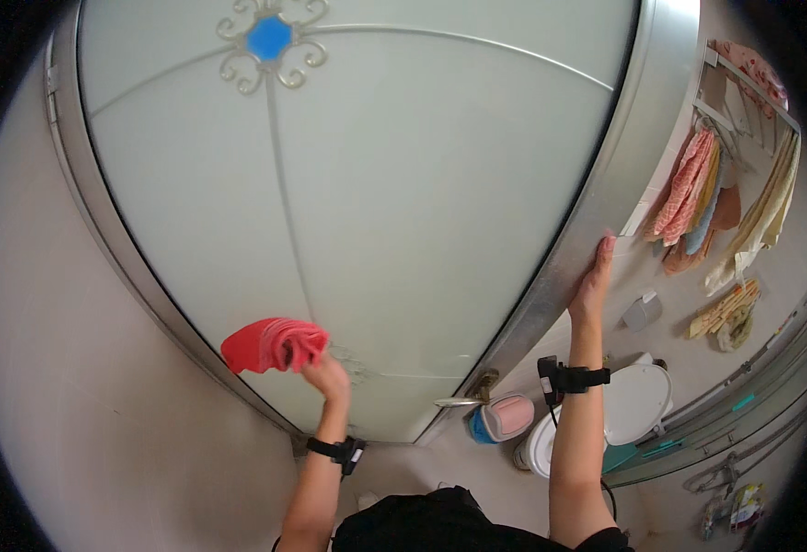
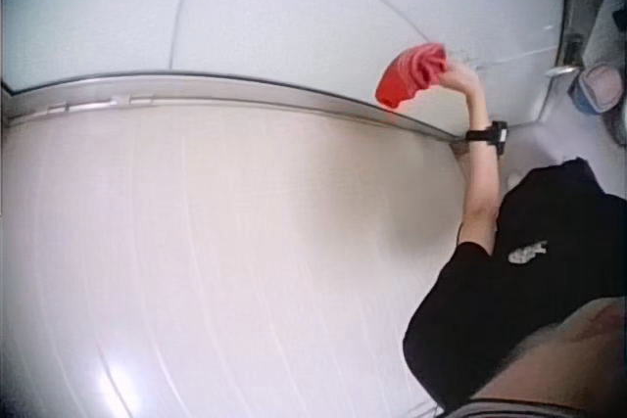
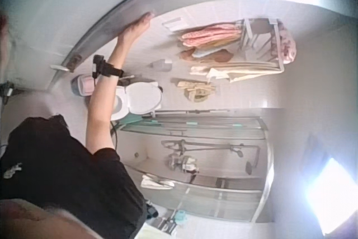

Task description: Cleaning the glass bathroom door with a red cloth.

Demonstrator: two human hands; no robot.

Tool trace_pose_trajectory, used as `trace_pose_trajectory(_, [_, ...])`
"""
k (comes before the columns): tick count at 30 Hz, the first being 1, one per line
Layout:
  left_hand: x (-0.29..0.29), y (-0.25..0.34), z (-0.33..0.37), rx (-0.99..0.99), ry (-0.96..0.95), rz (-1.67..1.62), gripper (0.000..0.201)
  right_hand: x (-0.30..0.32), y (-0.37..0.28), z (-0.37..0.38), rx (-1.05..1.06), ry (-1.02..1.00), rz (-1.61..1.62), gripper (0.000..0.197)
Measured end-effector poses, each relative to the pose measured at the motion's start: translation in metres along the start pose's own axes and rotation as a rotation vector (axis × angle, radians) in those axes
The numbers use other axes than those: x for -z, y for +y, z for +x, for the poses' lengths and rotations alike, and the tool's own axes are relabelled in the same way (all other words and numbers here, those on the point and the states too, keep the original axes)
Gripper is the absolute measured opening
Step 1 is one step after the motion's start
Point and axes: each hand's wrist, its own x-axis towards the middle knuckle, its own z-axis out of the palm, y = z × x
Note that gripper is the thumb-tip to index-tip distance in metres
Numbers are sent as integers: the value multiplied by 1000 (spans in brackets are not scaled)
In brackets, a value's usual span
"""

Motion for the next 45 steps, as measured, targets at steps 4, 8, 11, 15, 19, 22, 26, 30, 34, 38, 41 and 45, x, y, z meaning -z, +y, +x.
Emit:
trace_pose_trajectory(4, [-52, 34, -63, -377, -162, 41, 11, -4, -3, -1, -39, -57, 22, 63])
trace_pose_trajectory(8, [-86, 92, -100, -736, -557, 298, 39, 8, 16, 7, 0, -60, -69, 50])
trace_pose_trajectory(11, [-106, 119, -118, -868, -582, 436, 45, 0, 12, 9, 73, -114, -124, 42])
trace_pose_trajectory(15, [-93, 125, -101, -1049, -725, 491, 50, -15, -11, 5, 111, -161, -120, 44])
trace_pose_trajectory(19, [-68, 142, -62, -1381, -959, 848, 38, -12, 0, 5, 68, -156, -110, 43])
trace_pose_trajectory(22, [-63, 158, -48, -1490, -888, 972, 26, -6, 0, 5, 101, -155, -158, 43])
trace_pose_trajectory(26, [-43, 165, -19, -1567, -843, 953, 14, -12, -3, 4, 124, -162, -106, 45])
trace_pose_trajectory(30, [1, 164, 34, -1448, -738, 1008, 25, -18, 2, 5, 141, -119, -98, 45])
trace_pose_trajectory(34, [48, 159, 89, -1223, -505, 877, 34, -5, 15, 12, 66, -160, -77, 48])
trace_pose_trajectory(38, [102, 134, 139, -745, -317, 392, 34, 11, 23, 20, 11, -144, -7, 59])
trace_pose_trajectory(41, [147, 70, 180, -783, -45, 558, 28, 7, 20, 19, 5, -138, 82, 61])
trace_pose_trajectory(45, [177, -12, 187, -747, 76, 917, 25, 1, 19, 15, -36, -7, 93, 61])
